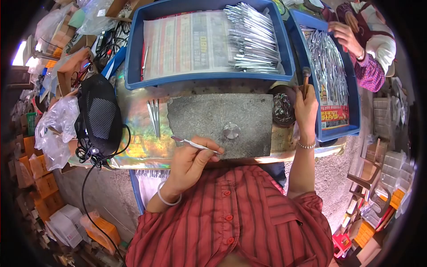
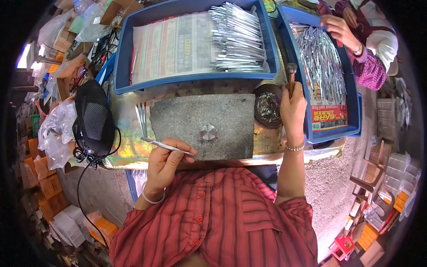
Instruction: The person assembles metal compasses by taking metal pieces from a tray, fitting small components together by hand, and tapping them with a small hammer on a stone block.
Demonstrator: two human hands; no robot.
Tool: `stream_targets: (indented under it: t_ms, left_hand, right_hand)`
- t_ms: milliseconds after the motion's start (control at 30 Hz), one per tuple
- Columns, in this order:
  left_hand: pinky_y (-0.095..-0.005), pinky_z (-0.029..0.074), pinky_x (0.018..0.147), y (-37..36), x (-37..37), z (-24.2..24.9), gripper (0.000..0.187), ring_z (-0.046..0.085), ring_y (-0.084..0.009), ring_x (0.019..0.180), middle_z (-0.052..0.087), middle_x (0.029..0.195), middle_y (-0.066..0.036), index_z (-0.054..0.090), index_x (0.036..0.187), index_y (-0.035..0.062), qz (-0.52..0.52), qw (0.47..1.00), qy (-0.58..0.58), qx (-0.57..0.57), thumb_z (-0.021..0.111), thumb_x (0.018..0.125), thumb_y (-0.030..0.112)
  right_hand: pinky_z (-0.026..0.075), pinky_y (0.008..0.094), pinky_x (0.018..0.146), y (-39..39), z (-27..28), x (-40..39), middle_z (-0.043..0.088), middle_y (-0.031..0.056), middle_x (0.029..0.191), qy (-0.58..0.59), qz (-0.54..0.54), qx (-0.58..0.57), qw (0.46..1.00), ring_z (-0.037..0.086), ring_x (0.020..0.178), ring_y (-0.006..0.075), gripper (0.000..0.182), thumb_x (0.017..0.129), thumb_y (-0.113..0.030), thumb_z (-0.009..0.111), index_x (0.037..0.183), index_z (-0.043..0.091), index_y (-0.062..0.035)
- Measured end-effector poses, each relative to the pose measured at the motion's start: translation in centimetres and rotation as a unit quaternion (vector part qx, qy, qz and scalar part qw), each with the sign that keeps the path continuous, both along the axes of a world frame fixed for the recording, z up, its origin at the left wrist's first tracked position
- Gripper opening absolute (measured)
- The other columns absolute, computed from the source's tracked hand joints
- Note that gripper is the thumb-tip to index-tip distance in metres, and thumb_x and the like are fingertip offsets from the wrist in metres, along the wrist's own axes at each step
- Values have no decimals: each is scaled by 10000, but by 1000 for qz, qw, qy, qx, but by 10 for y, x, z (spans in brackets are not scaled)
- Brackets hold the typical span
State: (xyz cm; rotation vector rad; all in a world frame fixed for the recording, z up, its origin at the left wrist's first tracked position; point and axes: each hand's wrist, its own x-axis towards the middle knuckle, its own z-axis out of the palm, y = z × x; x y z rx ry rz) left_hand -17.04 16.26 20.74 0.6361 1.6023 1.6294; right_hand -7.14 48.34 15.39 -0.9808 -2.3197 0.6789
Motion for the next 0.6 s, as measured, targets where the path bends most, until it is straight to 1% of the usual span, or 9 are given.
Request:
stream_targets:
  t_ms: [67,167,267,333,367,400,433,500,600]
  left_hand:
    - [-222,498,713,0,0,-4,171,600,-109,776,631,946,-113,534,1005,-23,-9,1000,1,2,459,954,123]
    - [-221,498,715,2,-2,-5,172,596,-103,783,632,959,-110,531,1013,-22,-21,1000,8,9,462,953,123]
    - [-221,501,720,5,-3,-4,160,592,-100,788,632,959,-111,528,1019,-23,-28,999,11,14,474,945,108]
    - [-223,505,722,6,-4,-1,148,593,-103,787,632,958,-114,527,1021,-24,-25,1000,4,12,487,936,91]
    - [-225,508,722,6,-4,1,143,596,-107,786,632,957,-117,527,1021,-25,-23,1000,-5,9,495,931,82]
    - [-226,511,721,7,-4,2,139,599,-110,784,632,957,-120,526,1021,-25,-21,1000,-15,5,503,926,73]
    - [-230,513,708,8,-2,2,134,608,-117,781,634,950,-111,543,1012,-26,-5,998,-51,23,510,919,64]
    - [-236,516,681,13,0,1,127,626,-130,776,639,937,-94,577,996,-27,30,990,-121,60,523,906,46]
    - [-236,519,670,19,-3,-6,123,616,-122,776,632,944,-86,560,1008,-6,27,976,-202,73,519,911,59]
  right_hand:
    - [408,466,564,-1,6,2,576,260,741,-25,6,-16,1000,547,728,472,143,883,-113,524,887,474,20]
    - [405,458,559,-2,6,5,563,244,719,-12,22,-30,999,532,668,468,121,869,-90,531,900,486,18]
    - [399,395,508,-3,0,10,556,163,651,40,45,45,997,528,534,355,113,870,-84,544,908,505,15]
    - [368,317,464,-17,10,13,530,89,641,77,14,-144,986,484,483,222,101,877,-84,546,916,520,5]
    - [353,278,442,-29,19,15,518,52,636,92,-3,-239,967,462,458,155,95,880,-84,547,920,528,0]
    - [245,157,365,-48,34,14,469,-6,649,152,-4,-366,918,325,423,13,81,891,-105,554,912,504,-46]
    - [251,158,365,-59,43,15,482,6,672,178,11,-443,879,338,429,18,86,884,-100,562,918,504,-46]
    - [263,160,365,-78,55,19,507,28,720,224,41,-586,777,363,440,28,104,872,-91,579,929,505,-46]
    - [271,157,348,-102,62,16,554,77,767,215,89,-667,708,358,433,27,134,846,-53,604,915,489,-51]
